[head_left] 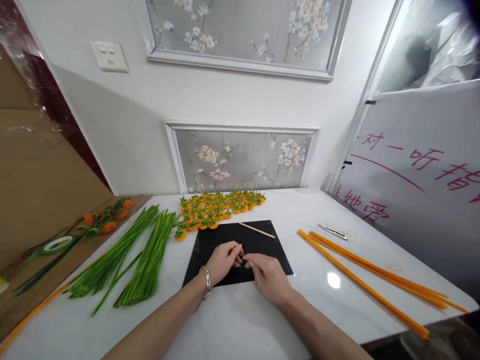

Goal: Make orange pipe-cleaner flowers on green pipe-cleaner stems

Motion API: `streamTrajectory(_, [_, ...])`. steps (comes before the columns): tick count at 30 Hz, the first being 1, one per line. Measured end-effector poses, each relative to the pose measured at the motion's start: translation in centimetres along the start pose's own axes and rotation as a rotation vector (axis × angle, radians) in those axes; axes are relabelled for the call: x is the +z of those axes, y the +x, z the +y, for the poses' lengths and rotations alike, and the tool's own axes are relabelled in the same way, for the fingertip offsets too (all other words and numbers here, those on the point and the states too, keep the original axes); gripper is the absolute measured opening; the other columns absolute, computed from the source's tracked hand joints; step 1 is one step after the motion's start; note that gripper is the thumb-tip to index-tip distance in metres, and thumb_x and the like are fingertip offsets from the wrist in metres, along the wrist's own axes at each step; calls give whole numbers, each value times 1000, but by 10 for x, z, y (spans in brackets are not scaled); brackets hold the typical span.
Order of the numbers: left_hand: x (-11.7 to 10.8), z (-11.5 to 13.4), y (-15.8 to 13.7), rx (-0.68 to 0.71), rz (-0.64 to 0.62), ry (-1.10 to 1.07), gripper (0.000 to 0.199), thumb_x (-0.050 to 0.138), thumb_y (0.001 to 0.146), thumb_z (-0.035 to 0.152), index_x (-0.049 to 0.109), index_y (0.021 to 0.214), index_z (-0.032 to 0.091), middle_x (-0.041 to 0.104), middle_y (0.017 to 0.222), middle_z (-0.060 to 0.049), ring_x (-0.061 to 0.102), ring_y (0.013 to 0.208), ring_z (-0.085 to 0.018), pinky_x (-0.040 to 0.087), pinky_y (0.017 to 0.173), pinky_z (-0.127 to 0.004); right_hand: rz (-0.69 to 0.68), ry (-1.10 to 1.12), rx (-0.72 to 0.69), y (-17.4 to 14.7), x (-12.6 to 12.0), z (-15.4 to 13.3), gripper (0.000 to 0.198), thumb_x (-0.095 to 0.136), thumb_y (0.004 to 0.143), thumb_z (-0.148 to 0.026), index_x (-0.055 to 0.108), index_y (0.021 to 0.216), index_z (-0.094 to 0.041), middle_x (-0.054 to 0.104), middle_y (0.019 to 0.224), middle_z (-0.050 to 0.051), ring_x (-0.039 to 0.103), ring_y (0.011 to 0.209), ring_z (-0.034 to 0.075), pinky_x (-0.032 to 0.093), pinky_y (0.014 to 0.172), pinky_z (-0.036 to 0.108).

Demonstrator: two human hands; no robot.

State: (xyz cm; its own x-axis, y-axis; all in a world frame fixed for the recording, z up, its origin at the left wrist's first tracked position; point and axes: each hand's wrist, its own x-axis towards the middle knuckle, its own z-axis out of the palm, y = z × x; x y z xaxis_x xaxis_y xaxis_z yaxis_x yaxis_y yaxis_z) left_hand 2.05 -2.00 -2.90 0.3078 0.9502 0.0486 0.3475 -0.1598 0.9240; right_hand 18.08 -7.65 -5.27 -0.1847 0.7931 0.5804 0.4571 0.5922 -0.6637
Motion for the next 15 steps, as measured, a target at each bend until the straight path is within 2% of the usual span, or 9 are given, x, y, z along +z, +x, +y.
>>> streamTrajectory(6, [-2,-2,13,-36,-74,52,31,55,78,46,57,66,17,56,44,3,56,39,-12,43,41,-19,-13,-15,4,-2,3,-1,34,39,87,-12,67,103,-22,72,86,6,68,71,17,54,67,29])
streamTrajectory(9, [-3,0,11,-22,-81,77,30,52,80,45,56,67,18,56,44,3,55,38,-12,42,40,-19,-17,98,142,0,1,-7,32,38,91,-18,68,102,-21,71,86,5,63,50,12,52,51,23])
streamTrajectory(11, [-3,0,9,-17,-89,88,28,51,80,43,55,68,18,57,46,3,55,39,-12,43,41,-19,-51,144,232,6,-6,-10,30,39,92,-20,68,101,-21,71,84,4,61,47,11,49,47,21])
streamTrajectory(13, [-3,-1,8,-11,-99,92,25,50,81,40,56,71,18,57,48,3,56,41,-13,44,43,-20,-103,52,202,20,-18,-9,26,44,91,-21,68,101,-22,69,77,1,63,53,11,50,51,20])
streamTrajectory(15, [-3,-2,7,-15,-103,90,21,50,81,37,56,71,19,56,49,3,57,44,-13,45,44,-20,-88,-141,156,43,-33,2,23,46,91,-20,69,97,-22,68,71,0,64,55,11,51,56,20])
